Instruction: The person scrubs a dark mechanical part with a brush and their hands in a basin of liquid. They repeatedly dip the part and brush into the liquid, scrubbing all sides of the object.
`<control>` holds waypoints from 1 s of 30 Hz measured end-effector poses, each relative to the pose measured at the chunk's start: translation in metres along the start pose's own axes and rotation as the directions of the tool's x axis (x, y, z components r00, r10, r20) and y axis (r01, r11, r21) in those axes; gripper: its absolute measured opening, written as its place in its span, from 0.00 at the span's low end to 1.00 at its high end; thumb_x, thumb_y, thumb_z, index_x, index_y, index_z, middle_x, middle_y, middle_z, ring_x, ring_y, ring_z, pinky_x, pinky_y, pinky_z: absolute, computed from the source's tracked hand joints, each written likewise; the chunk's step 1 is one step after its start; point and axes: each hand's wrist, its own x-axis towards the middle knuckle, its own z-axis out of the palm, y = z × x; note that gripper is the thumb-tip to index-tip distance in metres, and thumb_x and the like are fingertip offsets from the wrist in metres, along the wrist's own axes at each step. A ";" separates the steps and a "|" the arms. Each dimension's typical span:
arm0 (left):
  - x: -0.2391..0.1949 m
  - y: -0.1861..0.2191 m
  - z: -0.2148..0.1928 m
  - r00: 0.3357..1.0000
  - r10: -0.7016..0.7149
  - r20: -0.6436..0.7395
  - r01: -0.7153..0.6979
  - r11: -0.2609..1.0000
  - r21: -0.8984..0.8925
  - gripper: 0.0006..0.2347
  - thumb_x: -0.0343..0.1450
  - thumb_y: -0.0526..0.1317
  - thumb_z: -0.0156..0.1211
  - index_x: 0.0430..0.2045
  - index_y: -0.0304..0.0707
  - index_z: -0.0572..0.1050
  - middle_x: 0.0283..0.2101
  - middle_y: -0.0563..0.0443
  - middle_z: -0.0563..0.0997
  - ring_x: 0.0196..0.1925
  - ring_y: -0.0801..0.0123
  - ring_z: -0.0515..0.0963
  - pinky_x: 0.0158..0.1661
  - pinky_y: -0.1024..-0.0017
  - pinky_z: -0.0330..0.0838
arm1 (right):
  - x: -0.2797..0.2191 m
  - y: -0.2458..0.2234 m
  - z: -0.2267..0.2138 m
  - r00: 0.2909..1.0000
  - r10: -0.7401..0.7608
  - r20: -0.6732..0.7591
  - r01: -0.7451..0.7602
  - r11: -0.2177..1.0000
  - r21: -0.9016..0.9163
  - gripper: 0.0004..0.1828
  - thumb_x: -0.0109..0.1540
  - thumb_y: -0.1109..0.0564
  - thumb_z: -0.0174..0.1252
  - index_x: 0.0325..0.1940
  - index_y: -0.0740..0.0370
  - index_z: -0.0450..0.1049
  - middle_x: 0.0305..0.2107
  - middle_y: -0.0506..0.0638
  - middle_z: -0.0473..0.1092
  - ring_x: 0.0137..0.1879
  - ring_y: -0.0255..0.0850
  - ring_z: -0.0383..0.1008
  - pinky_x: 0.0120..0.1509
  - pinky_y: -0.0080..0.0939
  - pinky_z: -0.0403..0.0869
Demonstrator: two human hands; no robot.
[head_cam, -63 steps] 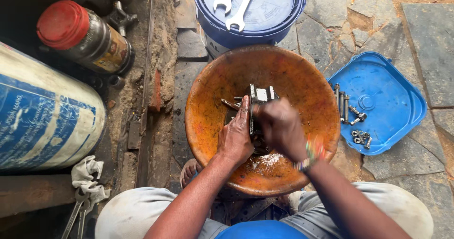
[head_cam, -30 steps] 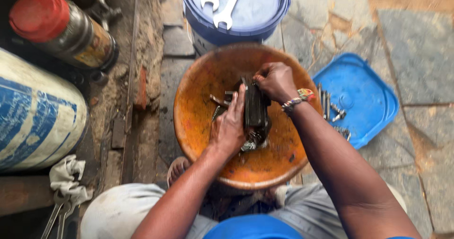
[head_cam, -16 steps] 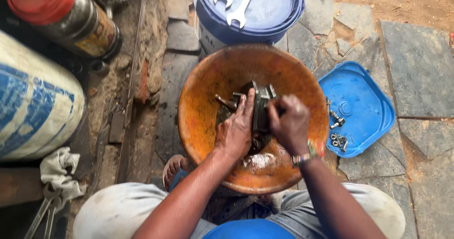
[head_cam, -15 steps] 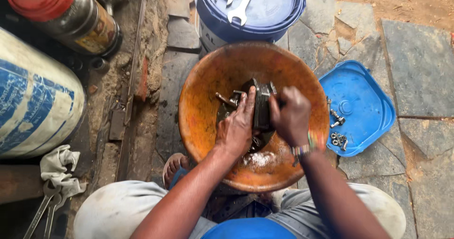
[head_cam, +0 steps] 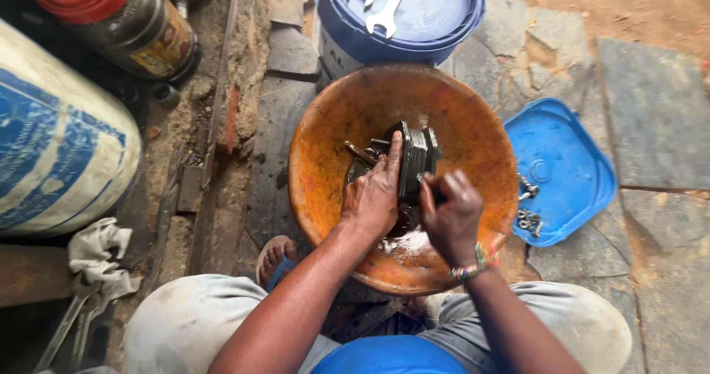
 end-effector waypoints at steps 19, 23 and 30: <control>0.004 -0.001 -0.005 0.999 -0.029 0.036 0.031 0.999 -0.042 0.49 0.65 0.36 0.67 0.75 0.48 0.33 0.60 0.31 0.74 0.49 0.39 0.82 0.46 0.46 0.76 | 0.089 0.028 0.009 0.974 0.088 0.209 -0.143 0.953 0.267 0.07 0.63 0.57 0.66 0.41 0.63 0.80 0.32 0.55 0.79 0.35 0.39 0.79 0.39 0.39 0.75; 0.003 0.000 -0.007 0.997 -0.039 0.065 0.041 0.999 -0.023 0.50 0.62 0.37 0.70 0.74 0.48 0.34 0.58 0.30 0.74 0.48 0.38 0.81 0.45 0.46 0.77 | 0.027 0.022 0.006 0.999 -0.038 -0.022 0.040 0.993 0.112 0.08 0.64 0.56 0.68 0.37 0.65 0.80 0.29 0.56 0.75 0.33 0.44 0.77 0.39 0.42 0.73; 0.006 0.002 -0.011 0.996 -0.038 0.085 0.040 0.999 -0.016 0.53 0.61 0.40 0.73 0.74 0.48 0.32 0.55 0.33 0.75 0.48 0.39 0.81 0.47 0.47 0.76 | 0.022 -0.006 -0.019 0.980 -0.196 0.033 0.197 0.980 -0.032 0.04 0.61 0.60 0.68 0.34 0.63 0.80 0.28 0.59 0.71 0.34 0.52 0.74 0.39 0.49 0.72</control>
